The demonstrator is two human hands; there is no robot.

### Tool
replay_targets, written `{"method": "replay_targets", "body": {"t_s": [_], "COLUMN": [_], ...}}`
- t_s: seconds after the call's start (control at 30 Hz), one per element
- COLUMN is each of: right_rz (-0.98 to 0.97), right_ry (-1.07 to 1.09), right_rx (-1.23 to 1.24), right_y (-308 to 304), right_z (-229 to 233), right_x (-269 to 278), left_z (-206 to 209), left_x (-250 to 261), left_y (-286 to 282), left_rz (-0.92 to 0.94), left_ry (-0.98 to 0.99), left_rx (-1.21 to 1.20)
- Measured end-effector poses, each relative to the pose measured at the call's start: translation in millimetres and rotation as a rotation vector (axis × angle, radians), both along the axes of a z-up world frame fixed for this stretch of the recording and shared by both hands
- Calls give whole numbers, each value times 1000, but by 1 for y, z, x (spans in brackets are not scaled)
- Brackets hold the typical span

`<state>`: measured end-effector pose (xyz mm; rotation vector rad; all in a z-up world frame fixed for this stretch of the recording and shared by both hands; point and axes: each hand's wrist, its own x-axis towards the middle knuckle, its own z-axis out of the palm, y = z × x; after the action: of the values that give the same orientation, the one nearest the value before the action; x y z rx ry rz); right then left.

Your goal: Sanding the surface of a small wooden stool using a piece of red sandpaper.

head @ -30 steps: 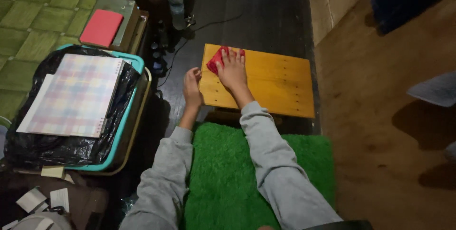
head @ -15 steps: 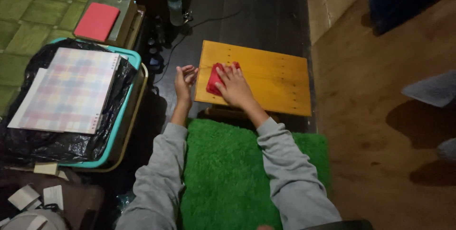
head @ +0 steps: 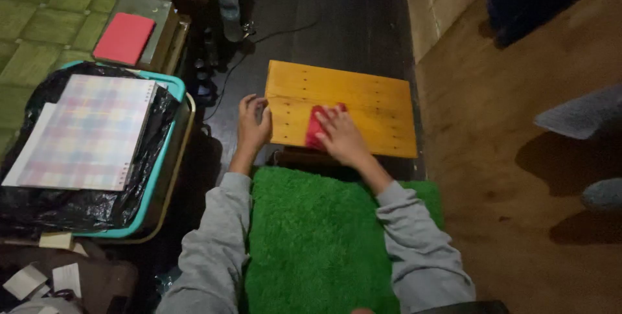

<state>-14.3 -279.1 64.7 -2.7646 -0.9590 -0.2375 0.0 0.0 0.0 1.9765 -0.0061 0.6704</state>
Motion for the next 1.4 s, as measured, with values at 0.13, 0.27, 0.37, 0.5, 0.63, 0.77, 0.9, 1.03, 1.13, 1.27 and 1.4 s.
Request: {"method": "replay_targets", "body": {"t_s": [0.13, 0.27, 0.37, 0.5, 0.63, 0.77, 0.9, 1.03, 1.13, 1.27, 1.4], "right_rz": [-106, -209, -280, -367, -393, -449, -457, -548, -721, -708, -656], "right_ry": [-36, -58, -39, -33, -26, -3, -72, -11, 31, -25, 34], "right_rx": [-41, 0, 6, -4, 21, 38, 41, 68, 64, 10, 17], "right_y": [-63, -110, -138, -159, -167, -176, -184, -164, -150, -123, -80], "right_z": [-15, -8, -15, -24, -30, -43, -55, -47, -50, -48, -40], "right_x": [-3, -9, -10, -6, 6, 37, 75, 108, 128, 142, 152], "left_z": [34, 31, 32, 26, 41, 41, 49, 44, 45, 48, 55], "left_x": [-19, -17, -18, -13, -14, -11, -16, -13, -13, -15, -17], "left_y": [1, 0, -3, -2, -24, -36, -39, -37, -36, -37, -36], "left_rz": [-43, -25, 2, 132, 38, -44, -86, -86, -120, -111, -119], "left_ry": [187, 151, 139, -37, -85, -112, -20, 15, 45, 126, 130], "left_rx": [52, 90, 171, 665, 536, 586, 552, 544, 490, 375, 338]}}
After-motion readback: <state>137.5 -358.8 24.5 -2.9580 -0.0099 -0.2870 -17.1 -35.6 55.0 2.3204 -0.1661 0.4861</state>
